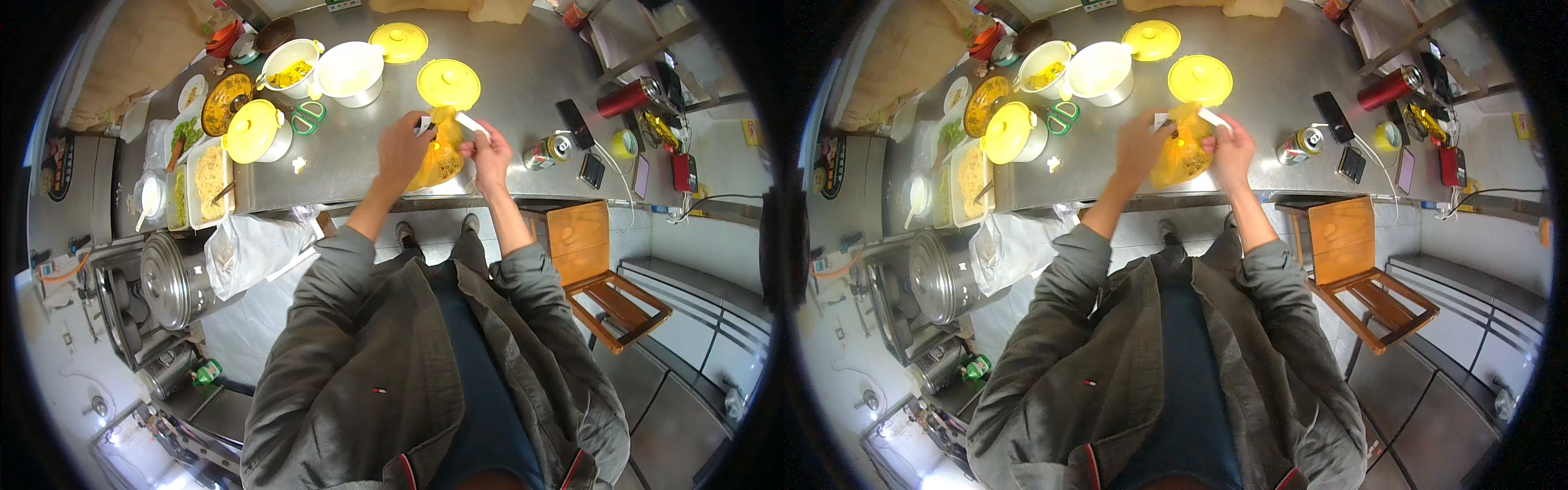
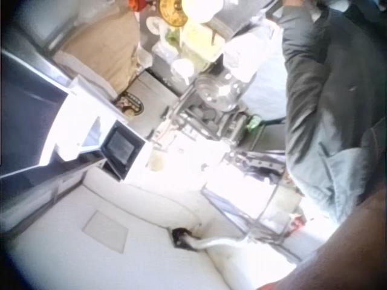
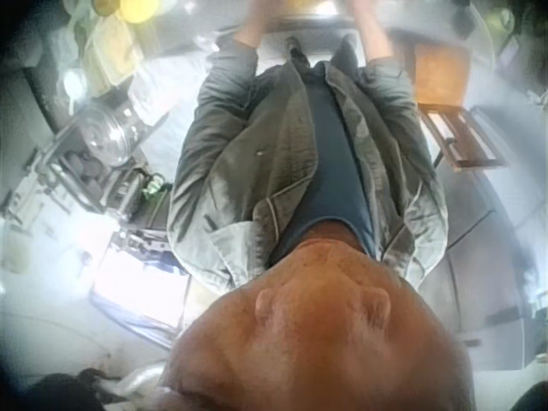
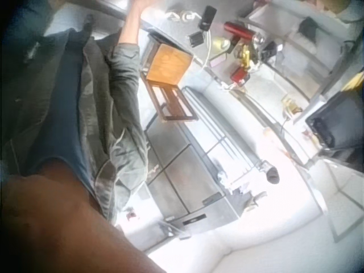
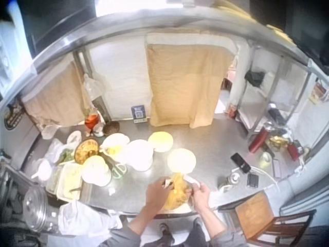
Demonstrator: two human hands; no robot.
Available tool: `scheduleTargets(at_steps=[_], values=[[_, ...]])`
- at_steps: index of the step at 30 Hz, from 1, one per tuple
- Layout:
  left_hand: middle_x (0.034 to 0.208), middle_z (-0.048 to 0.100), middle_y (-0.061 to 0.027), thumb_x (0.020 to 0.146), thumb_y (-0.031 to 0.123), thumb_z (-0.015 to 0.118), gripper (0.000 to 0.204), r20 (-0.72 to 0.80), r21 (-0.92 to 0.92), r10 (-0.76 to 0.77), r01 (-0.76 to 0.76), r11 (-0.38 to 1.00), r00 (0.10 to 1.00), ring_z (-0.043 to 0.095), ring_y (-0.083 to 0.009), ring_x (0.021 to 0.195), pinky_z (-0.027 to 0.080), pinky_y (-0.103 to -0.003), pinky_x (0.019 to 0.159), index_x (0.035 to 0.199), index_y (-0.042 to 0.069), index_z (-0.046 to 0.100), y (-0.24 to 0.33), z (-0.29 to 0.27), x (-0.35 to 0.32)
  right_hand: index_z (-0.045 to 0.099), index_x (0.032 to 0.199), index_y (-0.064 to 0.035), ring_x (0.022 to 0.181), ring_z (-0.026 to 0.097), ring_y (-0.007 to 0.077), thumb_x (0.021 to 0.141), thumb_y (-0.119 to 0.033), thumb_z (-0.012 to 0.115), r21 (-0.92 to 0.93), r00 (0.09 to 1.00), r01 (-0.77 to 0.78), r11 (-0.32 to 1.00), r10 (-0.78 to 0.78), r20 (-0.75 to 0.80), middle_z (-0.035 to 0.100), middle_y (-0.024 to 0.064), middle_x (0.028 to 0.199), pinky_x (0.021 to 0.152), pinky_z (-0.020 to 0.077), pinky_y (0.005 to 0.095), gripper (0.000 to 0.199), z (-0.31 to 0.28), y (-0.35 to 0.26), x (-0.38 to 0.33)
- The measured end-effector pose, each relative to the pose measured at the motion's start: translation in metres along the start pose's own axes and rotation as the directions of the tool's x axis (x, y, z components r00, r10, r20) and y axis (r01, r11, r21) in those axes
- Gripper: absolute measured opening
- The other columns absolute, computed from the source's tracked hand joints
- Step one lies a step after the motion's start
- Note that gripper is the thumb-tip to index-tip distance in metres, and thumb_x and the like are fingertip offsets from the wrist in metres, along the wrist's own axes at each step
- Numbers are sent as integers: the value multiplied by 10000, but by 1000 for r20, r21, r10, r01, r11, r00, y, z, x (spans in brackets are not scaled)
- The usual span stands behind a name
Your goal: The person assembles a takeout meal by scooping rice into a bowl, adding a meat sauce, shredded vegetables, and green onions. They then cover the bowl, place it in a paper bag, and seal the bag with a receipt.
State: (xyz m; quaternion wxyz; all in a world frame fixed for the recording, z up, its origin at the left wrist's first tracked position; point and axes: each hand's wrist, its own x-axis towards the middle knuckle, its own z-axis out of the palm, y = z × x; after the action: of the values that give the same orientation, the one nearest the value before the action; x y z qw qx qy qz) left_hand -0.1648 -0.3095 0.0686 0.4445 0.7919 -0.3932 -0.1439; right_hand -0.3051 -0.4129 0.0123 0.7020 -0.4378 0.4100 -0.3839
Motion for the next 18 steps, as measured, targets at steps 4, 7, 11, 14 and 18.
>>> scheduleTargets(at_steps=[4, 7, 11, 14, 18], values=[[830, 703, -156, 796, 220, 760, 293, 119, 79, 262, -272, 959, 958, 677, -323, 779, 524, -402, 713, 1022, 44, 695, -2, -27, 27, 664, 1202, -1, 582, 577, 77, 1010, -105, 545, -201, 936, 83, 976, -7, 351, 635, 14, 705, 530, 459, 227, 248, 28, 9, 11], [825, 713, -134, 772, 191, 765, 307, 168, 41, 227, -237, 971, 959, 686, -267, 717, 535, -369, 680, 1020, 25, 692, -4, -28, 47, 689, 1207, -44, 571, 575, 63, 999, -116, 544, -380, 857, 21, 925, 179, 483, 653, 6, 759, 541, 459, 216, 264, 25, 5, 8], [848, 730, -89, 793, 141, 752, 251, 264, -192, -6, 58, 980, 965, 691, -159, 697, 545, -303, 652, 990, -3, 693, -33, -28, 73, 673, 1239, -40, 546, 535, 35, 930, -129, 668, -371, 787, -82, 925, 288, 545, 656, -19, 767, 519, 432, 205, 321, 23, -13, -4], [912, 729, -98, 843, 170, 754, 261, 424, -435, -149, 345, 832, 893, 695, -166, 757, 552, -292, 673, 1020, -9, 682, -44, -21, 78, 729, 1117, -36, 508, 516, 38, 890, -135, 729, -412, 898, -45, 910, 217, 383, 655, -19, 719, 484, 414, 209, 248, 39, -5, -1], [1073, 704, -132, 927, 204, 701, 317, 627, -534, -213, 613, 582, 749, 689, -182, 906, 580, -317, 756, 1139, -22, 634, -61, -26, 62, 756, 975, -23, 483, 496, 47, 889, -134, 735, -387, 963, -70, 920, 163, 213, 666, -5, 706, 458, 396, 215, 142, 39, 18, 14]])
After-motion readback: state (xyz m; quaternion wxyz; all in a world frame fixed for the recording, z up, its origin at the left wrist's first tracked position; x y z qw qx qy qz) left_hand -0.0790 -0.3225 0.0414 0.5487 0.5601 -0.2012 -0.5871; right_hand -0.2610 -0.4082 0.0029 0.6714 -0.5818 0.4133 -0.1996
